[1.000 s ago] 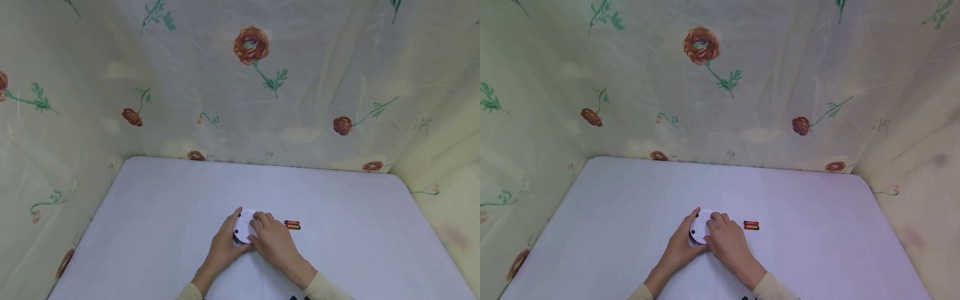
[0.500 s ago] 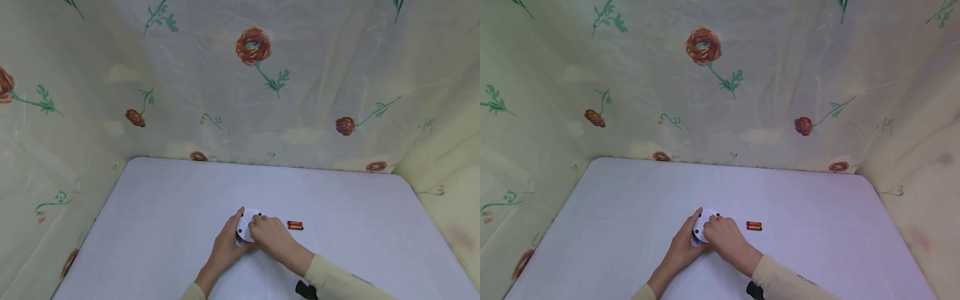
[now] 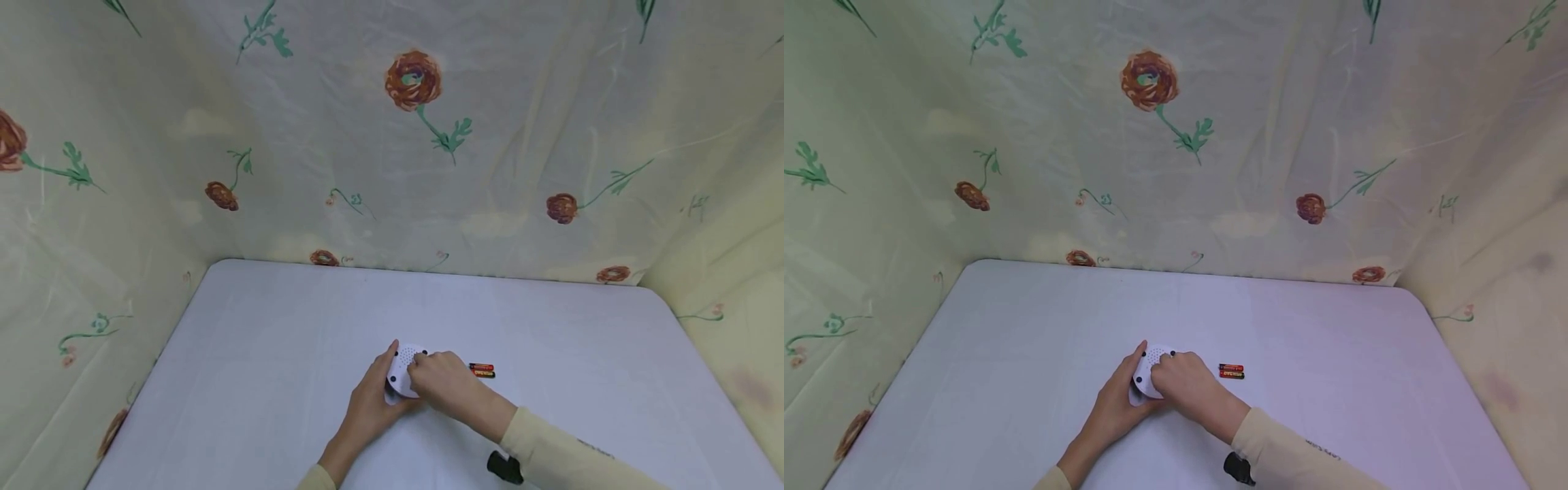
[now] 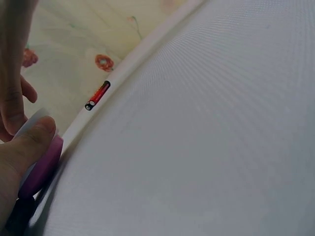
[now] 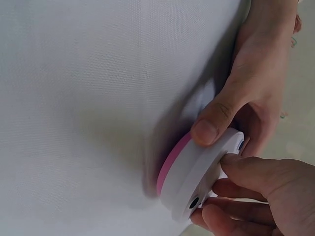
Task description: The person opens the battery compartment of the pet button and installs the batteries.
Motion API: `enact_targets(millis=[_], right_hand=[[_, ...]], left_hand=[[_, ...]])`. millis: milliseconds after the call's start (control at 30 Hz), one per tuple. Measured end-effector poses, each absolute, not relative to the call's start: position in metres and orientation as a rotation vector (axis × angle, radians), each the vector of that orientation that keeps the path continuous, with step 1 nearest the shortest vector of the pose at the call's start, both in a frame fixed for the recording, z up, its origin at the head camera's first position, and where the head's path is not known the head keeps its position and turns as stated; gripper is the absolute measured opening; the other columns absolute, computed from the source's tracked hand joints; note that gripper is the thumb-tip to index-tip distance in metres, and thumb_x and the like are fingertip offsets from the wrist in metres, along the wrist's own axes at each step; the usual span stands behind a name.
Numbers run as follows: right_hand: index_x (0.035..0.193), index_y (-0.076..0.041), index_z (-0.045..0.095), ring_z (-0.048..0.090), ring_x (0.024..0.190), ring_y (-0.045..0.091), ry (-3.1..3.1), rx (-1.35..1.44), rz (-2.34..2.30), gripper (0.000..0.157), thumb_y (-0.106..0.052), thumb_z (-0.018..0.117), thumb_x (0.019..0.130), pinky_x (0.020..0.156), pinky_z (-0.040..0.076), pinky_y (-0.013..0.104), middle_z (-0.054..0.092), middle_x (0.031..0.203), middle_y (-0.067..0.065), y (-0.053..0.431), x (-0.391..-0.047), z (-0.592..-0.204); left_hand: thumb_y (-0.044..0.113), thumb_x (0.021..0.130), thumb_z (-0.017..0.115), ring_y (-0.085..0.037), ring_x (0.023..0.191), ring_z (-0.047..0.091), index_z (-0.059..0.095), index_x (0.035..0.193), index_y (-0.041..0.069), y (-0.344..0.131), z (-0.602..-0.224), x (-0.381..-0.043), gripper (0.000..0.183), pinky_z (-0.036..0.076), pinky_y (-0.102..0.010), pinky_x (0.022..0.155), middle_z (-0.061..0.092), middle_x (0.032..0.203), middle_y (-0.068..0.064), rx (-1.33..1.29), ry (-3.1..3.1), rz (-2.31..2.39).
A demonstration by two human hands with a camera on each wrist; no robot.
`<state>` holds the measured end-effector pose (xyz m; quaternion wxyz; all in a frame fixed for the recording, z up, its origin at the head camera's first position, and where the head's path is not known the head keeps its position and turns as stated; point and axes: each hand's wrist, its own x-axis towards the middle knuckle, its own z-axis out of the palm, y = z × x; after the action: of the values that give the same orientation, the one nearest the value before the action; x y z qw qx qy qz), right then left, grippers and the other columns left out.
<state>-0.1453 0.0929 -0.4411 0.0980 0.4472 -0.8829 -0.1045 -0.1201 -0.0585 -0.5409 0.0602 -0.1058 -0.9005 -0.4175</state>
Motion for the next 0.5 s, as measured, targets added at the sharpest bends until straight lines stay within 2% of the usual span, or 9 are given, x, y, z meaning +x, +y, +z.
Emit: enact_targets(millis=[133, 333, 500], right_hand=[[0.083, -0.009, 0.072, 0.047, 0.052, 0.008, -2.622, 1.318, -0.288, 0.014, -0.022, 0.074, 0.079, 0.045, 0.049, 0.022, 0.065, 0.073, 0.002, 0.0937, -0.1469, -0.4441], [0.080, -0.008, 0.071, 0.055, 0.053, 0.011, -2.590, 1.296, -0.244, 0.018, -0.025, 0.074, 0.078, 0.044, 0.050, 0.025, 0.064, 0.071, 0.002, 0.0949, -0.1495, -0.4456], [0.078, -0.008, 0.070, 0.056, 0.054, 0.012, -2.570, 1.303, -0.248, 0.018, -0.026, 0.074, 0.078, 0.044, 0.049, 0.025, 0.064, 0.071, 0.002, 0.0941, -0.1495, -0.4446]], left_hand=[[0.043, 0.070, 0.080, -0.020, 0.131, 0.046, 0.020, 0.152, 0.022, -0.0590, -0.5428, -0.1192, 0.103, 0.047, -0.042, 0.102, 0.045, 0.144, -0.004, -0.319, -2.725, -1.272], [0.045, 0.071, 0.079, -0.019, 0.130, 0.047, 0.020, 0.152, 0.023, -0.0594, -0.5440, -0.1203, 0.102, 0.048, -0.042, 0.100, 0.044, 0.145, -0.002, -0.321, -2.711, -1.301], [0.046, 0.071, 0.079, -0.019, 0.131, 0.046, 0.019, 0.152, 0.024, -0.0609, -0.5441, -0.1203, 0.103, 0.047, -0.042, 0.101, 0.043, 0.146, -0.002, -0.328, -2.706, -1.314]])
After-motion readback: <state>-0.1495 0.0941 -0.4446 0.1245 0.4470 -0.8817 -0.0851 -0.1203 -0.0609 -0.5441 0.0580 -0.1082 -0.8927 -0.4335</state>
